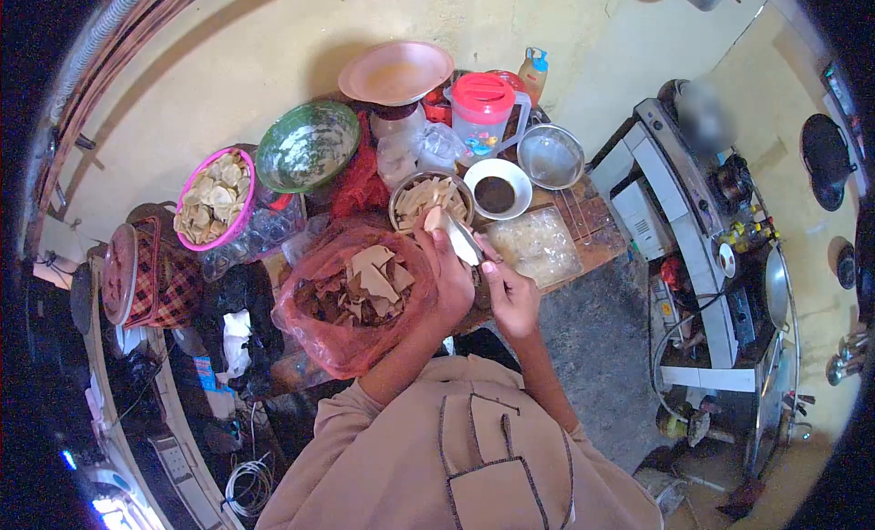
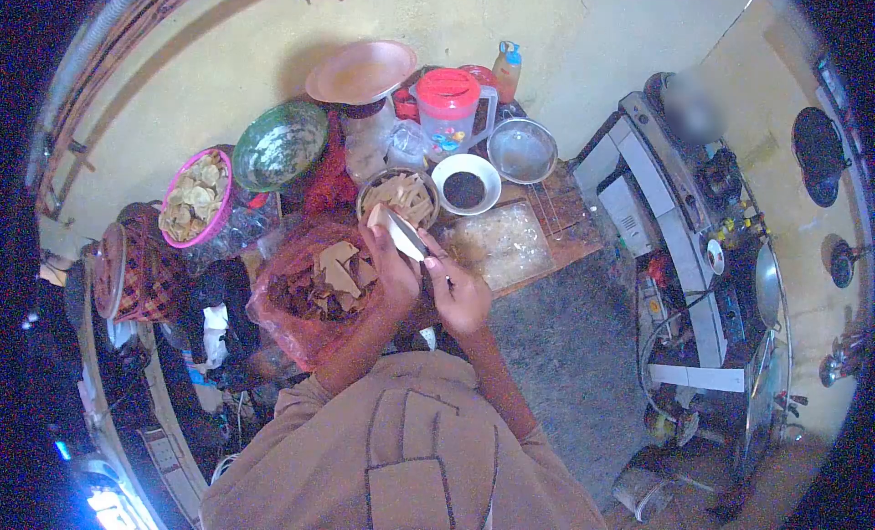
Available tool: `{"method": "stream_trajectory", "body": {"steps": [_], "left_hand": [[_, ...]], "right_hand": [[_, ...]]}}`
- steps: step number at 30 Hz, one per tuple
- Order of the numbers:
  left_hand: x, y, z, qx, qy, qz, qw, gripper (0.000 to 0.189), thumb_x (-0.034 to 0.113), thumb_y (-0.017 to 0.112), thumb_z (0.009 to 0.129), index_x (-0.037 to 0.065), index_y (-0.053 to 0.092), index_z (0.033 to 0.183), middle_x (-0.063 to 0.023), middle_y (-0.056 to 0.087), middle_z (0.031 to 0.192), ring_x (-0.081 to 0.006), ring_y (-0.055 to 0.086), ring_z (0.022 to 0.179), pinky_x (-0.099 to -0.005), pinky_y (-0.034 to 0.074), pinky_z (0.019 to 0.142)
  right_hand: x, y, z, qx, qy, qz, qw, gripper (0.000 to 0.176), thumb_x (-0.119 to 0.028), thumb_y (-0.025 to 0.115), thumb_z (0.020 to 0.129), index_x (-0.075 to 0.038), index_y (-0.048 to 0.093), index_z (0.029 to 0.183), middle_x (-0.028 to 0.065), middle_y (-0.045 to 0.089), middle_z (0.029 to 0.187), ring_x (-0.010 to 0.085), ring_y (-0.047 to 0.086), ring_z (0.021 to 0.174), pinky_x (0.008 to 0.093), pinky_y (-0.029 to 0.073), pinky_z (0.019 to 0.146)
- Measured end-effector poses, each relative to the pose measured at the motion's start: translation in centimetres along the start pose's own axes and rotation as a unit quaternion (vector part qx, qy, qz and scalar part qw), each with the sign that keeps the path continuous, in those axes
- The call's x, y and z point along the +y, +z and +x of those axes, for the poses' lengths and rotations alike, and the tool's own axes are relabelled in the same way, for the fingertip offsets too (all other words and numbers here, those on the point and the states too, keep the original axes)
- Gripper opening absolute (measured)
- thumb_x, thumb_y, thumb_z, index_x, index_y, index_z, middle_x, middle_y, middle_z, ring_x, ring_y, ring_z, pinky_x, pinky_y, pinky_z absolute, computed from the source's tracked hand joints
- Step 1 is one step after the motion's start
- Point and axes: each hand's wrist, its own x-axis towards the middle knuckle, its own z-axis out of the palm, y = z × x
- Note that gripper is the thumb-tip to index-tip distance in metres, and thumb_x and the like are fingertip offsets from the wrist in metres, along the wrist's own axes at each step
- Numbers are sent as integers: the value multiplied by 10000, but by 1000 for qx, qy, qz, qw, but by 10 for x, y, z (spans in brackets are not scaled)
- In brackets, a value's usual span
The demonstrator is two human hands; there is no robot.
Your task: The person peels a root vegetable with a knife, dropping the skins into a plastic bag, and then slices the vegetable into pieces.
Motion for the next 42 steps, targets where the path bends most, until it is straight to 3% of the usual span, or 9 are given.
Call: {"method": "stream_trajectory", "body": {"steps": [6,11,15,21,24,30,33,36,42], "left_hand": [[20,7,2,-15,-101,-173,980,392,387,323,911,75,330,1146,-74,476,949,-158,505,837,-286,441,715],[0,6,8,50,-103,-194,974,387,396,325,909,85,355,1136,-66,503,896,-151,523,785,-268,451,675],[8,3,6,46,-136,-93,985,533,455,290,898,31,271,1220,-136,450,1031,-197,484,867,-283,403,751],[11,3,7,20,-63,-74,995,461,415,297,907,59,293,1201,-110,464,1004,-181,502,844,-274,429,719],[16,7,7,31,-80,-128,988,404,379,307,915,85,303,1192,-83,473,988,-155,517,836,-264,448,706],[9,4,10,20,-46,-59,997,481,421,244,912,40,310,1198,-114,460,1013,-188,478,866,-293,396,757],[10,7,8,9,-72,-93,993,503,432,226,912,24,321,1190,-117,465,995,-183,466,862,-293,376,766],[8,8,12,5,-51,-169,984,427,394,296,911,43,362,1145,-78,489,932,-152,497,828,-274,418,735],[8,5,24,-104,-139,-390,905,411,404,352,898,50,408,1099,-46,495,885,-136,502,769,-256,428,679]], "right_hand": [[31,-3,3,-135,263,364,883,373,-324,416,902,16,547,982,-3,569,704,123,529,625,238,433,613],[21,9,8,-70,28,204,976,374,-295,406,906,16,516,1081,35,618,783,179,563,709,315,432,683],[1,0,6,-126,69,253,957,392,-203,384,911,72,424,1187,148,367,1299,198,293,1232,302,167,1022],[4,4,2,-86,101,148,980,364,-205,408,904,58,475,1146,122,479,1212,164,422,1127,273,285,956],[5,6,2,-24,19,73,997,342,-372,406,879,-206,514,1158,130,610,927,303,593,846,344,444,716],[1,4,3,-40,80,13,996,318,-368,415,876,-170,578,1064,149,608,902,331,589,793,360,452,675],[-13,-2,3,-68,130,3,989,356,-274,425,901,-3,525,1109,90,622,951,112,551,842,247,416,761],[10,20,3,33,49,159,985,376,-344,403,904,-12,577,884,39,562,645,69,490,583,213,398,544],[0,-2,10,-109,315,409,850,415,-431,364,896,-138,409,607,-58,338,503,40,279,413,199,211,383]]}}
